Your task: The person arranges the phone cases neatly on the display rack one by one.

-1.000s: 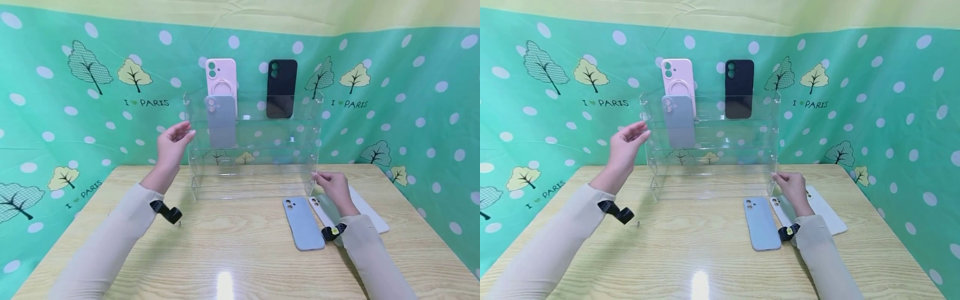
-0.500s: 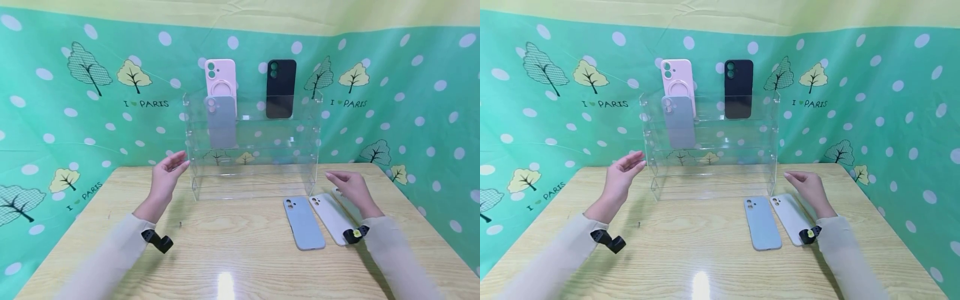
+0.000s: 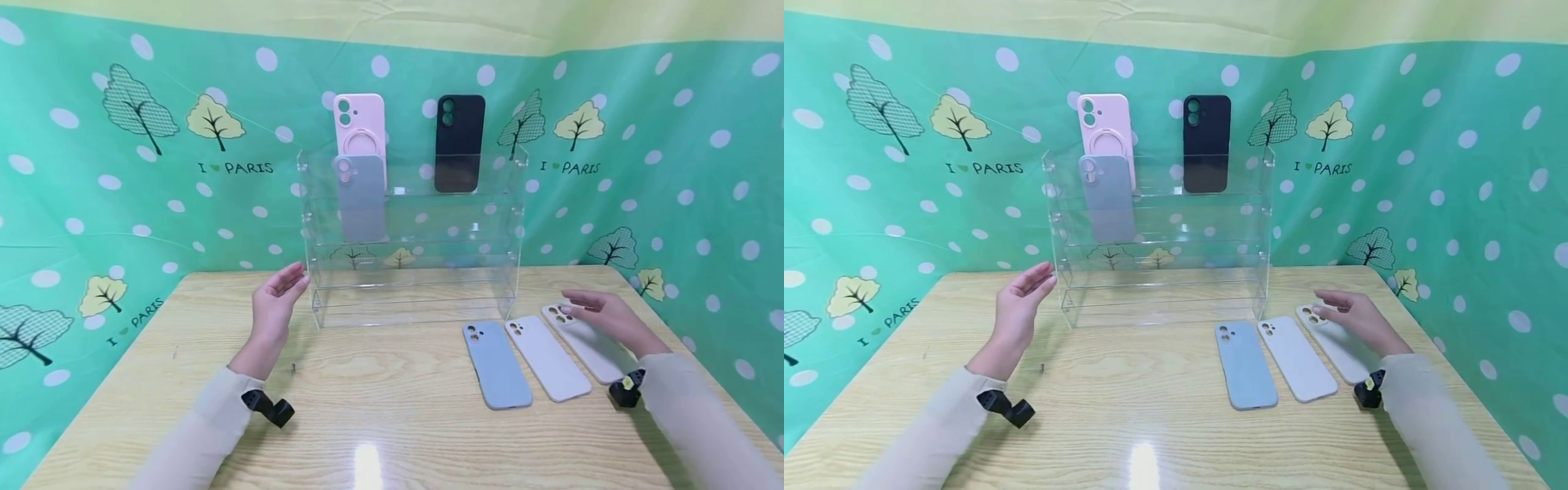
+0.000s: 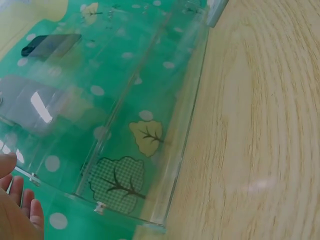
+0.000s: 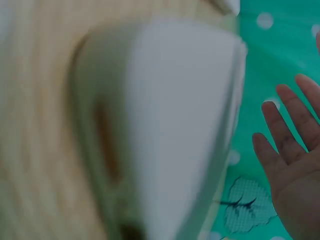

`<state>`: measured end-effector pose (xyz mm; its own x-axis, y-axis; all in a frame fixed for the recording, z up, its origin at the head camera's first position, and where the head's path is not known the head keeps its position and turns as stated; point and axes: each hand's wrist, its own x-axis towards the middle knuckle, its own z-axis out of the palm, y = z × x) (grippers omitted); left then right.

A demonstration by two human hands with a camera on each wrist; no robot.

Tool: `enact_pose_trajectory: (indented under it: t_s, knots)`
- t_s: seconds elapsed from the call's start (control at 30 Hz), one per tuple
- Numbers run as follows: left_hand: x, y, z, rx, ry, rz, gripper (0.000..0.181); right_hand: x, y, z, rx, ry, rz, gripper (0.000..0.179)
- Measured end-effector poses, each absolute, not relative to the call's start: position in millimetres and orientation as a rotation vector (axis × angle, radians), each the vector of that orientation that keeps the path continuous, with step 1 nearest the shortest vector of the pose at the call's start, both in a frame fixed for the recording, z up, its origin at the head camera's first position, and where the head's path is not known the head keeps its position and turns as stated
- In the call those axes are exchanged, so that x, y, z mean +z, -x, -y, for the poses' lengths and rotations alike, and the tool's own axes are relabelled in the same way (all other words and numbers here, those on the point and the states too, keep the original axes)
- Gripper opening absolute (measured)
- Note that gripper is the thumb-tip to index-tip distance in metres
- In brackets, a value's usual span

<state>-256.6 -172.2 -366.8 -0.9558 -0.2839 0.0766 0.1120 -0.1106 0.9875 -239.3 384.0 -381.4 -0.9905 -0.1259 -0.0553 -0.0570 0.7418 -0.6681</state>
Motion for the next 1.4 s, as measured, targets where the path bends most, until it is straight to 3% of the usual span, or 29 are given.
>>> enact_pose_trajectory:
  t_s: [0.47, 1.03, 1.4]
  knots:
    - [-378.1, 258.6, 167.5, -2.192, -0.227, 1.909, 0.042, -393.9, 236.1, -409.0, -1.082, 0.150, -2.722, 0.087]
    - [-388.0, 262.1, 172.6, -2.236, -0.317, 1.811, 0.035, -408.8, 247.2, -397.6, -0.904, 0.164, -2.728, 0.107]
    - [-390.6, 262.5, 167.1, -2.200, -0.241, 1.798, 0.039, -407.9, 243.6, -384.3, -0.975, 0.144, -2.829, 0.117]
